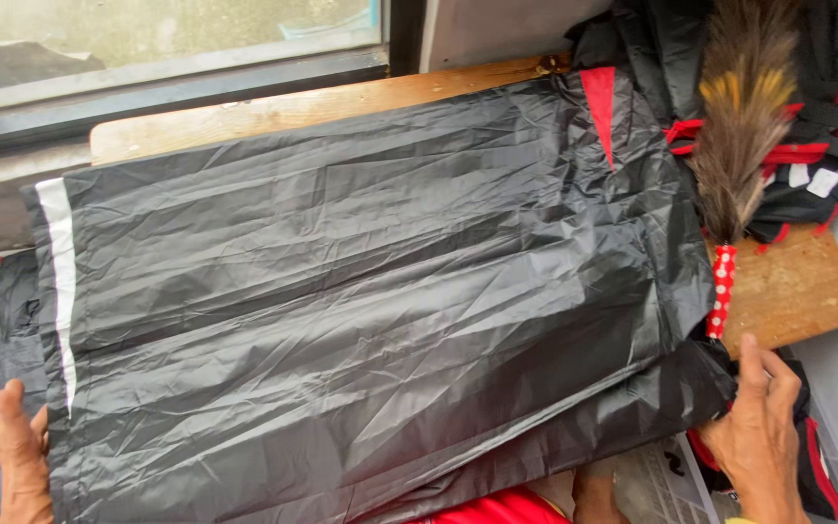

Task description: The person folds a black garment on a wooden table, smoothing it out and using a feather duster to brush the surface. They roll the garment into a tight cylinder, fold it into a compact rectangular shape, and place it into a black drawstring bag with red accents.

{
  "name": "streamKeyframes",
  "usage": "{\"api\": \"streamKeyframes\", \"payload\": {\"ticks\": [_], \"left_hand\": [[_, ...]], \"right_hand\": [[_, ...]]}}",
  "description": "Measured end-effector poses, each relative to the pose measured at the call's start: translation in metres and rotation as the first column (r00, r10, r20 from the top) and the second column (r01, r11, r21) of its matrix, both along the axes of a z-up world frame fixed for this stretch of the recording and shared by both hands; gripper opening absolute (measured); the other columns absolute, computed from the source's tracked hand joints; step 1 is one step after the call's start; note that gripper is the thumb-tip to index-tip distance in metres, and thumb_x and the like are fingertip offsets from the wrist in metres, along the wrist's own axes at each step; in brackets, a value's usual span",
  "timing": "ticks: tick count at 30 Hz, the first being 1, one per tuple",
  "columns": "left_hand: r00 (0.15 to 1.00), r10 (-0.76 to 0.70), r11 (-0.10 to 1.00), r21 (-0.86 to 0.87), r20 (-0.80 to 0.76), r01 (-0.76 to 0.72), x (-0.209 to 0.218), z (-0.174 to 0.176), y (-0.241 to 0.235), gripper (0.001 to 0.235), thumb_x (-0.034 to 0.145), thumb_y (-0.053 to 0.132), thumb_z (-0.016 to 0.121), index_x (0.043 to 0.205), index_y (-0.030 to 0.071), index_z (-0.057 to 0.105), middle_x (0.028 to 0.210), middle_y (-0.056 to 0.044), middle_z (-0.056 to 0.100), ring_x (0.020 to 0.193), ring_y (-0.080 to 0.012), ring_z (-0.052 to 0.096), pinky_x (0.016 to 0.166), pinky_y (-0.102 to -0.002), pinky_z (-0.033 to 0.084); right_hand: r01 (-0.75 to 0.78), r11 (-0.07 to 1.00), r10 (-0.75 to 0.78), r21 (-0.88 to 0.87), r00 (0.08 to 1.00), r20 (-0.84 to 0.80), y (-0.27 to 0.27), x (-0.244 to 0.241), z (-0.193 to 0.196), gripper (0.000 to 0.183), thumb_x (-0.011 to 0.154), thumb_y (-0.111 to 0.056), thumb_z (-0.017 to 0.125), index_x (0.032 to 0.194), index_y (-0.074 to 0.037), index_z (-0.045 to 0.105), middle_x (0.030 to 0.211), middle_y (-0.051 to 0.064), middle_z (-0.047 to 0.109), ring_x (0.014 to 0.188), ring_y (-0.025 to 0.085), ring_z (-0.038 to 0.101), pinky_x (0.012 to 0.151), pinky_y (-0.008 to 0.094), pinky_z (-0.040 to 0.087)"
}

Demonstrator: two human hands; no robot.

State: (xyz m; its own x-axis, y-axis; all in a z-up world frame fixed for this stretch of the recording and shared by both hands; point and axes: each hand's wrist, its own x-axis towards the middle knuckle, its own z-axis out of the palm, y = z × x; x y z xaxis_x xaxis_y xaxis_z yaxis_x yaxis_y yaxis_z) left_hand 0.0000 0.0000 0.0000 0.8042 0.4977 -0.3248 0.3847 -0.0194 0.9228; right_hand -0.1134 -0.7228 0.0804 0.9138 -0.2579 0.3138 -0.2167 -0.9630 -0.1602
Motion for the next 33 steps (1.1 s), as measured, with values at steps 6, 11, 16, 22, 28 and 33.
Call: {"api": "streamKeyframes", "payload": {"ticks": [6,11,16,22,28,33], "left_hand": [[0.633,-0.755,0.422,0.613,-0.170,0.668,-0.011,0.085,-0.022,0.109,0.052,0.032,0.065,0.149,0.020,0.016,0.162,-0.009,0.002,0.147,-0.0263,0.006,0.114,-0.046,0.007],[0.579,-0.663,0.450,0.366,-0.475,0.815,-0.004,0.081,-0.003,0.107,0.050,0.049,0.060,0.148,0.040,0.018,0.159,0.002,0.008,0.150,-0.0164,0.004,0.116,-0.042,0.007],[0.473,-0.825,0.306,0.458,-0.310,0.835,-0.005,0.069,0.016,0.101,0.044,0.066,0.067,0.136,0.029,0.054,0.150,-0.006,0.035,0.142,-0.0230,0.031,0.114,-0.045,0.018],[0.648,-0.742,0.361,0.711,-0.174,0.604,-0.022,0.090,-0.016,0.041,0.069,0.047,0.060,0.100,0.029,0.079,0.162,-0.009,0.027,0.150,-0.0237,0.020,0.121,-0.042,0.008],[0.824,-0.559,0.659,0.654,0.093,0.372,-0.023,0.157,-0.063,0.019,0.076,-0.001,0.053,0.088,0.000,0.067,0.173,-0.017,0.020,0.164,-0.0291,0.007,0.125,-0.047,0.010],[0.437,-0.839,0.219,0.535,-0.323,0.816,0.020,-0.035,0.140,0.033,0.067,0.025,0.057,0.078,0.012,0.086,0.150,-0.001,0.032,0.145,-0.0189,0.016,0.123,-0.051,-0.006]], "right_hand": [[-0.281,0.955,0.257,0.092,0.942,0.214,0.010,0.031,0.035,0.074,0.079,-0.006,0.068,0.146,-0.007,0.038,0.146,0.032,0.027,0.125,0.053,0.043,0.110,0.057,0.036],[-0.298,0.949,0.292,0.101,0.954,0.070,0.024,0.055,0.058,0.068,0.074,-0.013,0.070,0.138,-0.018,0.050,0.155,0.023,0.024,0.130,0.040,0.035,0.104,0.048,0.038],[-0.356,0.920,0.370,0.166,0.927,-0.059,0.033,0.067,0.072,0.074,0.062,0.008,0.056,0.125,-0.031,0.060,0.155,0.017,0.027,0.143,0.037,0.027,0.114,0.049,0.023],[-0.347,0.899,0.380,0.268,0.922,-0.079,0.026,0.067,0.086,0.086,0.043,0.017,0.042,0.116,-0.023,0.066,0.153,0.005,0.042,0.150,0.034,0.026,0.117,0.043,0.024],[-0.358,0.923,0.366,0.144,0.930,-0.037,0.024,0.068,0.117,0.044,0.072,0.001,0.056,0.104,-0.026,0.069,0.133,-0.003,0.062,0.151,0.032,0.039,0.123,0.053,0.021],[-0.511,0.845,0.528,0.157,0.844,-0.094,-0.029,0.081,0.123,0.040,0.071,-0.009,0.059,0.106,-0.026,0.067,0.129,-0.005,0.063,0.149,0.029,0.041,0.125,0.051,0.017]]}}
